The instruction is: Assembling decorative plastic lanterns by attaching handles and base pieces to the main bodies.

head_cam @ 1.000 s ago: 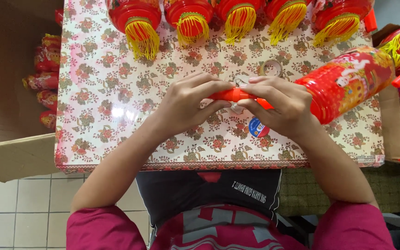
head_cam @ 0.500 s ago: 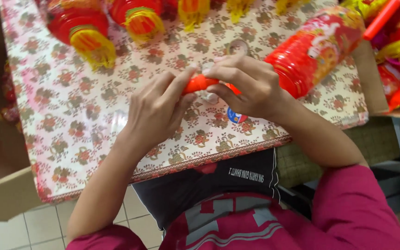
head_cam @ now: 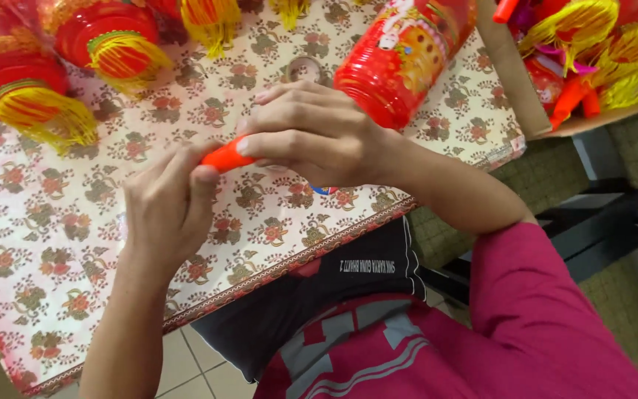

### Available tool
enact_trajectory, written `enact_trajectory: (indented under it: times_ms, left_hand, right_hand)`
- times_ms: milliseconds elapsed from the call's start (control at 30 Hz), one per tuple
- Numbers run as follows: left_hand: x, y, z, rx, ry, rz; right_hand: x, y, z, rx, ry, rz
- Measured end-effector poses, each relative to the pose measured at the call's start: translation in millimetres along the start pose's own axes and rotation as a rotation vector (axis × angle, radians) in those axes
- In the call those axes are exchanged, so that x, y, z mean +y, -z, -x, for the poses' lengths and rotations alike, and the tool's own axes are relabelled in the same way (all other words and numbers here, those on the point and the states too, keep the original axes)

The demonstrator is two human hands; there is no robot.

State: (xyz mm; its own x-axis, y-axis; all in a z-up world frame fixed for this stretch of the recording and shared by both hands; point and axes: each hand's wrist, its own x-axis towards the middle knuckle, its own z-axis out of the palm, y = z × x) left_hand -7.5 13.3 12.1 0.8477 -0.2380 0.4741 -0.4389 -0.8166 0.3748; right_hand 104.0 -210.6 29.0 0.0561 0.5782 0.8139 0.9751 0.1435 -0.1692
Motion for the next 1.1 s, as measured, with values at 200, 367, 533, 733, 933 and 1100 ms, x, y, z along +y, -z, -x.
enact_trajectory:
  times_ms: [200, 367, 533, 733, 933, 1100]
  left_hand:
    - [-1, -1, -3, 0.180, -0.032, 0.075]
    - [-3, -6, -2, 0.233, -0.048, 0.000]
    - [13, 8, -10, 0.099, -0.012, 0.136]
    - [-1, -3, -7, 0.279, -0.132, 0.059]
    - [4, -4, -7, 0.359, -0.145, -0.010]
    - [-7, -11, -2, 0.154, 0.045, -0.182]
  right_hand:
    - [4, -7, 7, 0.019, -0.038, 0.068]
    - [8, -11, 14, -0.012, -0.082, 0.030]
    - [1, -6, 1, -0.018, -0.067, -0.042]
    - [1, 1, 10, -0.071, -0.159, 0.067]
    - [3, -4, 15, -0.049, -0.172, 0.016]
    - [5, -2, 13, -0.010, -0.102, 0.016]
